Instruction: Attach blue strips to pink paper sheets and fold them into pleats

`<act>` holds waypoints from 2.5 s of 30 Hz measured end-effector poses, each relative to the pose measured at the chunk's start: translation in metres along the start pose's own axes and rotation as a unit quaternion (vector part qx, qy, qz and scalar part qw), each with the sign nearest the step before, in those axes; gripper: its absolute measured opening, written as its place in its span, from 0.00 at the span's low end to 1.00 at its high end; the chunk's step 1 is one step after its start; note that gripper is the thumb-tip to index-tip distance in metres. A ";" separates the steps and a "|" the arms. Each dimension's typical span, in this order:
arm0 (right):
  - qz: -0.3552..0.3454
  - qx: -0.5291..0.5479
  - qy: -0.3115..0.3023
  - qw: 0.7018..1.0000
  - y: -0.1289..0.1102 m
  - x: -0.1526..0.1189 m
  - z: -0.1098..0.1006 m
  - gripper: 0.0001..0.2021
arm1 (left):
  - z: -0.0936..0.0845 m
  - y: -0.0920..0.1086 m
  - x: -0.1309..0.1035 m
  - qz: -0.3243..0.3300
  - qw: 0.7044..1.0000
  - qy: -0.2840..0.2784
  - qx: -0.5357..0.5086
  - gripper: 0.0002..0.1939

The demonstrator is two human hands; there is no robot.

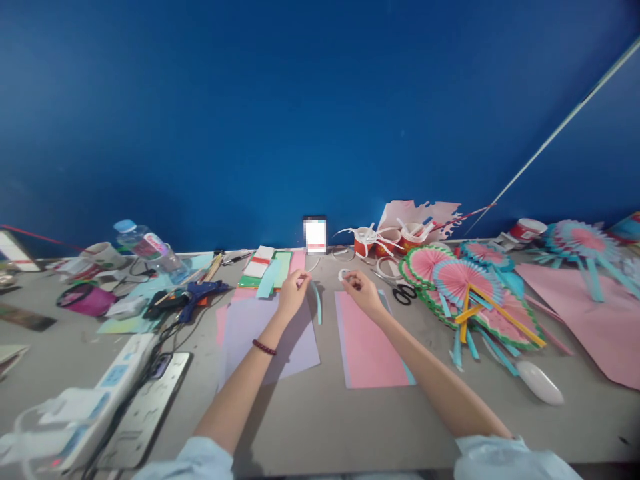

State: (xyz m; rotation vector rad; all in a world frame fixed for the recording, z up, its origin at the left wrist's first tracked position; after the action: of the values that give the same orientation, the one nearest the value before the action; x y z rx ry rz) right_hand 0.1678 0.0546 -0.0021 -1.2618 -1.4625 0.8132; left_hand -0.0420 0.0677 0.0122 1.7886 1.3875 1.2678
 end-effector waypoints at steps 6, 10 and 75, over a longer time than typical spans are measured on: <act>0.010 0.024 -0.034 0.999 -0.009 -0.001 -0.003 0.14 | 0.008 0.009 0.000 -0.039 0.994 -0.040 -0.096 0.07; 0.013 0.034 -0.060 0.998 -0.018 -0.003 -0.003 0.14 | 0.010 0.019 -0.005 -0.081 0.981 -0.044 -0.169 0.09; 0.183 0.185 -0.059 0.964 -0.106 -0.041 0.004 0.16 | -0.016 0.073 -0.010 -0.136 0.944 0.062 -0.295 0.20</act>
State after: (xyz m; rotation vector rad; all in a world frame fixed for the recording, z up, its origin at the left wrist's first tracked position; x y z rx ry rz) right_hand 0.1313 -0.0084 0.0845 -1.2222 -1.1088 1.3618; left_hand -0.0253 0.0326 0.0764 1.0909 1.1061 1.4623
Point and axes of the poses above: each hand's wrist, its own x-axis towards the middle knuckle, its own z-axis out of the palm, y = z × x, the point moved 2 cm from there along x, towards the middle knuckle, and after that the axes turned 1 degree about -x, right-handed, at the moved point
